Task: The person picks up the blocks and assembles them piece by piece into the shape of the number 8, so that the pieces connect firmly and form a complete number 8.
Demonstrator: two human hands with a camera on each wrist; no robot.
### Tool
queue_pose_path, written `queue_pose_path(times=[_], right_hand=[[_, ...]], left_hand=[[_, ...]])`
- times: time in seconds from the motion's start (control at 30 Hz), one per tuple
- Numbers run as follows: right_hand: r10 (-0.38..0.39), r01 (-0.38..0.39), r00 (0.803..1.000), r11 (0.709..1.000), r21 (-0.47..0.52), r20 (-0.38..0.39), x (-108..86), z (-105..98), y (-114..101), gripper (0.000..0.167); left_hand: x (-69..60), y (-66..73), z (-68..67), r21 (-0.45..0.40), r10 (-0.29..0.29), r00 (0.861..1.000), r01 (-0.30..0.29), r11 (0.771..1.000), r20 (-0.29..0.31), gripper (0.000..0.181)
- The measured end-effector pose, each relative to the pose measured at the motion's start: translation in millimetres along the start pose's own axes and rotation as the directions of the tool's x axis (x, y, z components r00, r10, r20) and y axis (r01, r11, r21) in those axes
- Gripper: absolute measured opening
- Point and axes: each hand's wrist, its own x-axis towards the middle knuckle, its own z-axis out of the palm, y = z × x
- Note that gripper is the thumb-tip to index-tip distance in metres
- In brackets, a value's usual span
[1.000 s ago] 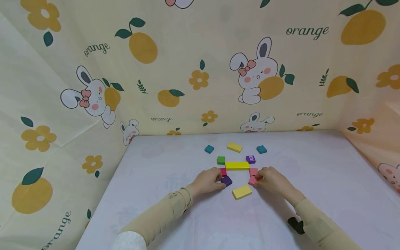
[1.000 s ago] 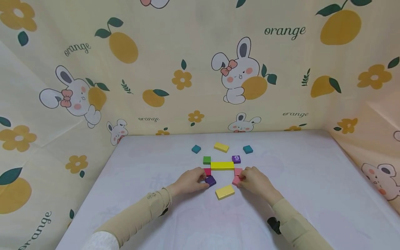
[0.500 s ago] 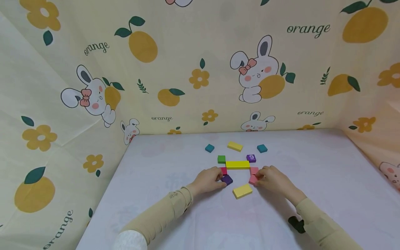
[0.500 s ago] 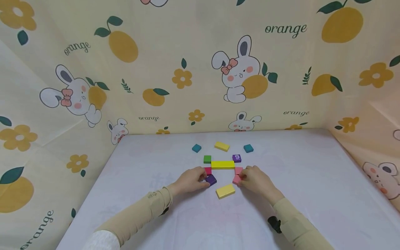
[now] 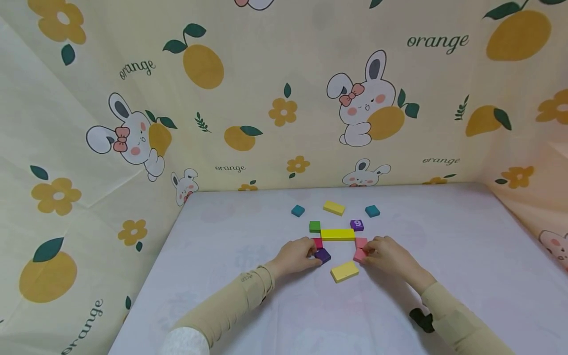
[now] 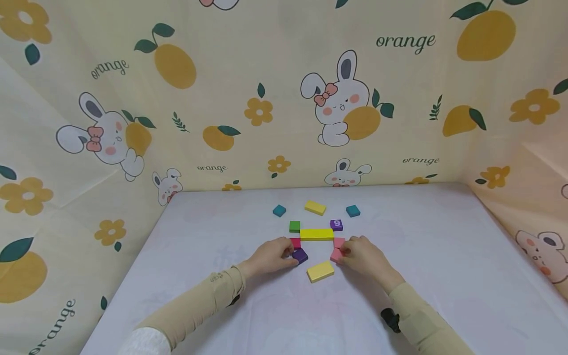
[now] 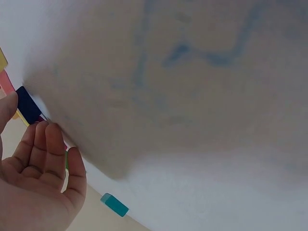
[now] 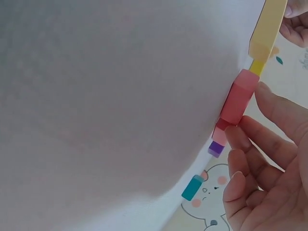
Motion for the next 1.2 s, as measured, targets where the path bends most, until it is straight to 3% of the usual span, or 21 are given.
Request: queue_pose_path(times=[0.33,0.57,0.67,0.87,1.2], right_hand=[[-0.024,0.024,1.0,0.999,0.034,0.0,-2.1,-0.4,-5.2,0.024],[-0.121,0.117,0.99,0.991,0.062,0.066,-1.6,5.9,-11.5,0.034],[-0.167,0.165,0.984,0.985,0.049,0.063,-1.5,7.5,-13.5,0.038],[-0.256,0.255,0.966,0.966,0.041,0.037,-3.3,9.1,-16.1,0.031],[-0.258,0.258,0.966,0.966,-0.012,0.009,-5.1,9.1,-21.6,0.024]], left_hand=[[-1.5,-0.2,0.4,-0.005,-0.009,1.0,0.009,1.0,0.001,0.028],[-1.7,-1.8,1.1,-0.005,-0.001,1.0,0.001,1.0,0.0,0.028],[-1.8,-1.9,1.3,-0.009,0.004,1.0,-0.004,1.0,-0.003,0.028],[-1.5,-2.0,1.2,0.0,0.014,1.0,-0.014,1.0,-0.009,0.027],[-1.4,-2.9,0.7,-0.006,0.015,1.0,-0.015,1.0,-0.014,0.026]])
